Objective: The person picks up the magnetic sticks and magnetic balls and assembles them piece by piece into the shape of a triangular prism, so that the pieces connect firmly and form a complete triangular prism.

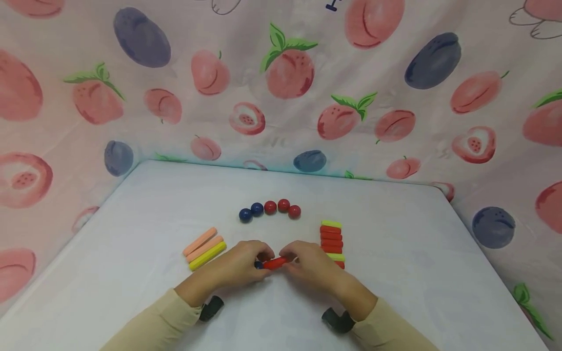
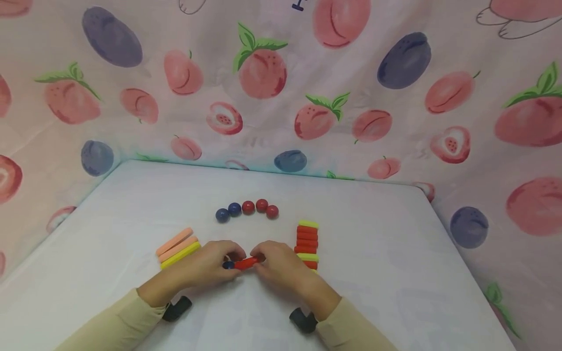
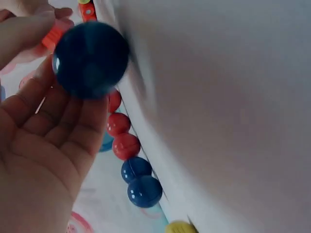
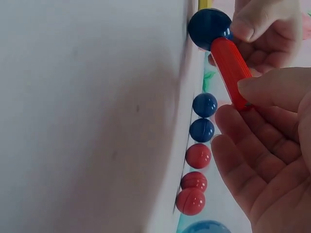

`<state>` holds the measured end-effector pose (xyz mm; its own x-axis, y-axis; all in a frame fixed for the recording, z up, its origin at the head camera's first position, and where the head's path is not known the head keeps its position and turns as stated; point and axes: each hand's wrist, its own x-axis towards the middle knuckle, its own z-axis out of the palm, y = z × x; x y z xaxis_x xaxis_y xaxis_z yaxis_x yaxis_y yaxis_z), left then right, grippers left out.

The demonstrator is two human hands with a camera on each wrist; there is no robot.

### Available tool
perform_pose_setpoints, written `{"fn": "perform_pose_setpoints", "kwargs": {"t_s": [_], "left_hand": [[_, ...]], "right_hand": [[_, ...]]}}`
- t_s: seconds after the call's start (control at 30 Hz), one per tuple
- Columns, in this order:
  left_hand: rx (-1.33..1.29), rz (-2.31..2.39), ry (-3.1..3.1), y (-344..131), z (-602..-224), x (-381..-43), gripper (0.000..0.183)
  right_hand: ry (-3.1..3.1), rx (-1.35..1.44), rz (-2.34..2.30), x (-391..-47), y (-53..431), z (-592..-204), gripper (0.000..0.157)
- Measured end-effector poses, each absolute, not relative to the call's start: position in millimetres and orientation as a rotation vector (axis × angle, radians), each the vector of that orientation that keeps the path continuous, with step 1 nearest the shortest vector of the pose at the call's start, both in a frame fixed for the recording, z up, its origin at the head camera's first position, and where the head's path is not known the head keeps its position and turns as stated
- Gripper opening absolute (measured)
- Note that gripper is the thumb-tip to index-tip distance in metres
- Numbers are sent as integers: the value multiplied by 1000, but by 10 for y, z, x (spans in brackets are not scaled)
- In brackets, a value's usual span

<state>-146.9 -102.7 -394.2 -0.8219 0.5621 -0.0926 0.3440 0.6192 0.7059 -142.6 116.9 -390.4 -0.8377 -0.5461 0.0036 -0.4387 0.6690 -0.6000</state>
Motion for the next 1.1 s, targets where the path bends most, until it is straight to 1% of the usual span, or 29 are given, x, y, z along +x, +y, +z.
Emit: {"fn": "perform_pose_setpoints", "kwargs": {"t_s": [0.13,0.27,0.43,0.6,0.9,1.1], "left_hand": [[749,1002,2566,-1007,-3947,-1467,22],[678,985,2595,-1047,-3965,-1474,19],[596,997,2646,-1086,-3955,-1514,20],[562,990,2667,-1099,-3950,-1549,21],[539,987,2697,-1119,-3963,-1564,19],[536,995,2710,-1125,-3946,-1570,17]], "right_hand": [[2706,-778,-896,-1425,1132,-3910,28],[2718,-707,-890,-1436,1133,-3897,29],[2765,-596,-855,-1532,1189,-3844,36],[2824,-507,-787,-1737,1235,-3795,44],[2833,-463,-636,-2197,1286,-3724,53],[2781,-426,-580,-2388,1273,-3749,54]]}}
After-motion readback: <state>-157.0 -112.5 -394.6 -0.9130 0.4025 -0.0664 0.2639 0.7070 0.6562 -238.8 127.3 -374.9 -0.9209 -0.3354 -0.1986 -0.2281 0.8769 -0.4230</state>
